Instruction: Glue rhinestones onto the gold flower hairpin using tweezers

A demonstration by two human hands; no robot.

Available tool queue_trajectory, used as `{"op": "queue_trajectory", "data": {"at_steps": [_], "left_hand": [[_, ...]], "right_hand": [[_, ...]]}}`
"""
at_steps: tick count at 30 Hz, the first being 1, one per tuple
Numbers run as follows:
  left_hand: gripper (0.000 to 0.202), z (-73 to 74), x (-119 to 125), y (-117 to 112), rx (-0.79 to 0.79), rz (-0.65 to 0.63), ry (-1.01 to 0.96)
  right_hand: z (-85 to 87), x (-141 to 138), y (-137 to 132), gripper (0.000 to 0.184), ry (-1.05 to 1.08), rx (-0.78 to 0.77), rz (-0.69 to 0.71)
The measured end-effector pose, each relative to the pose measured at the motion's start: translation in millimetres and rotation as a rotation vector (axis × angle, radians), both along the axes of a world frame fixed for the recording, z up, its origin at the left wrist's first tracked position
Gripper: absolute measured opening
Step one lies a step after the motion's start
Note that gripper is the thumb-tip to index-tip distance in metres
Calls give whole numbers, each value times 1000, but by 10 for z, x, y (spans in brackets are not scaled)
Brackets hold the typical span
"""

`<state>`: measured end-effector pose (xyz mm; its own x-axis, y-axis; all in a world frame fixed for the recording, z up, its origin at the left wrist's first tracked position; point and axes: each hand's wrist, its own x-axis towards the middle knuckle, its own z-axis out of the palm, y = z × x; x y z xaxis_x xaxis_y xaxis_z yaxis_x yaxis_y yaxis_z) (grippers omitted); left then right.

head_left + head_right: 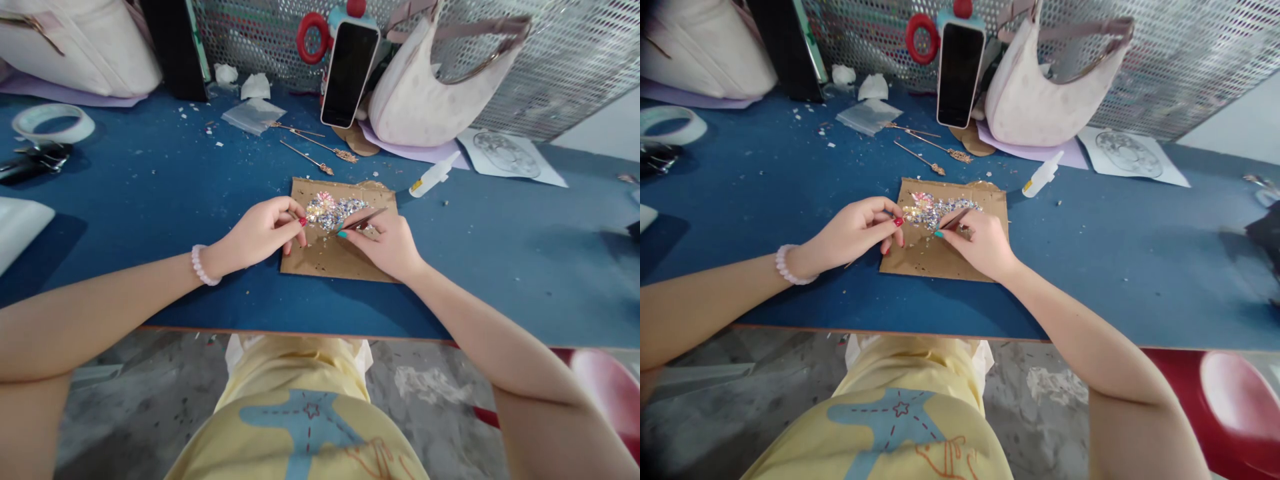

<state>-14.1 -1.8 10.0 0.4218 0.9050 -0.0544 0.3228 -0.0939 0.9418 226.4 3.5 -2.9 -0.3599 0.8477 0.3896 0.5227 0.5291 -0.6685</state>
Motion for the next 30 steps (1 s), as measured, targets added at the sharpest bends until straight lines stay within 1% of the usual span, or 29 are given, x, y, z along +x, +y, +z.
{"op": "queue_trajectory", "data": {"at_steps": [5, 8, 10, 13, 16, 21, 23, 26, 28, 30], "left_hand": [[8, -21, -13, 35, -37, 22, -42], [8, -45, -19, 58, -62, 20, -79], [9, -59, -21, 70, -73, 23, -91], [9, -69, -22, 77, -82, 25, -108], [10, -62, -21, 74, -95, 16, -126], [7, -22, -14, 55, -107, -8, -125], [6, -2, -15, 48, -110, -12, -122], [6, 29, -19, 36, -118, -15, -124], [6, 43, -16, 30, -122, -13, -127], [6, 48, -8, 26, -119, -12, -126]], "right_hand": [[-58, 239, 296, 9, 116, -36, -57], [-134, 419, 521, 7, 166, 72, -76], [-190, 515, 644, 9, 181, 94, -100], [-262, 587, 746, 11, 256, -29, -126], [-286, 576, 750, 12, 339, -141, -87], [-239, 506, 669, 19, 422, -286, -48], [-215, 500, 644, 23, 418, -317, -45], [-178, 524, 619, 24, 351, -347, -25], [-144, 540, 598, 20, 282, -299, -23], [-97, 525, 556, 14, 212, -164, -36]]}}
